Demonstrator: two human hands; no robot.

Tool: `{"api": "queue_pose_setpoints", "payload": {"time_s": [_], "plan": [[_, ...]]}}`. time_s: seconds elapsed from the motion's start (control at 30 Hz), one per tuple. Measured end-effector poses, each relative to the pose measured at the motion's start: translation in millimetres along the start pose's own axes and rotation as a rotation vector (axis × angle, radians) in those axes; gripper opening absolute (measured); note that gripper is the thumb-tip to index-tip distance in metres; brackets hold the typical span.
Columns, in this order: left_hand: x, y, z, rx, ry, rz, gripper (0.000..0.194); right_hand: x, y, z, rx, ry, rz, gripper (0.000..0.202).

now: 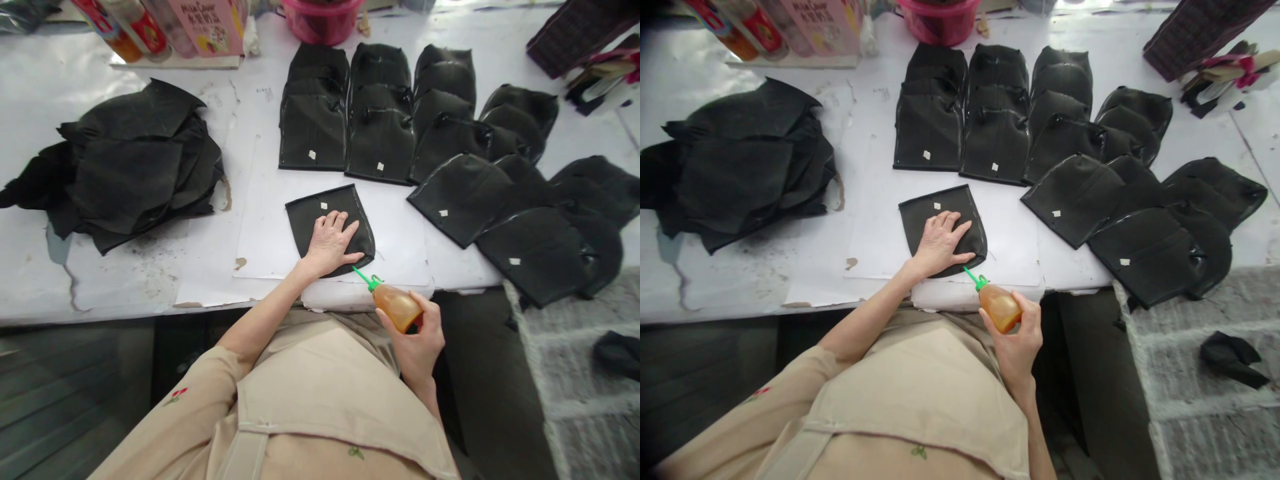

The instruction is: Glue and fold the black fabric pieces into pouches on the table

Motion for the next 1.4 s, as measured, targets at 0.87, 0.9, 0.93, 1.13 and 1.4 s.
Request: {"api": "queue_pose_setpoints", "payload": {"time_s": [0.87,0.9,0.93,1.13,1.4], "plan": [[-49,-2.3,30,-0.149,0.102,-0.023,0.058,-10,17,16,0.081,-0.058,0.092,0.057],[-49,-2.2,31,-0.144,0.100,-0.019,0.054,-10,19,16,0.080,-0.058,0.097,0.058],[-48,-2.0,31,-0.138,0.098,-0.014,0.051,-11,20,16,0.079,-0.056,0.103,0.058],[-47,-0.1,31,-0.100,0.089,-0.028,0.044,-14,25,16,0.059,-0.062,0.143,0.062],[-47,0.4,31,-0.064,0.100,-0.054,0.041,-14,34,25,0.095,-0.127,0.169,0.061]]}}
Point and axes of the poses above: each hand's wrist, its own x-axis towards the middle knuckle, its own y-axis out of the palm, z = x × y, the point moved 2 cm from there along x, towards the middle knuckle, and after that the axes turned 14 degrees about y, right-handed, at the moved point
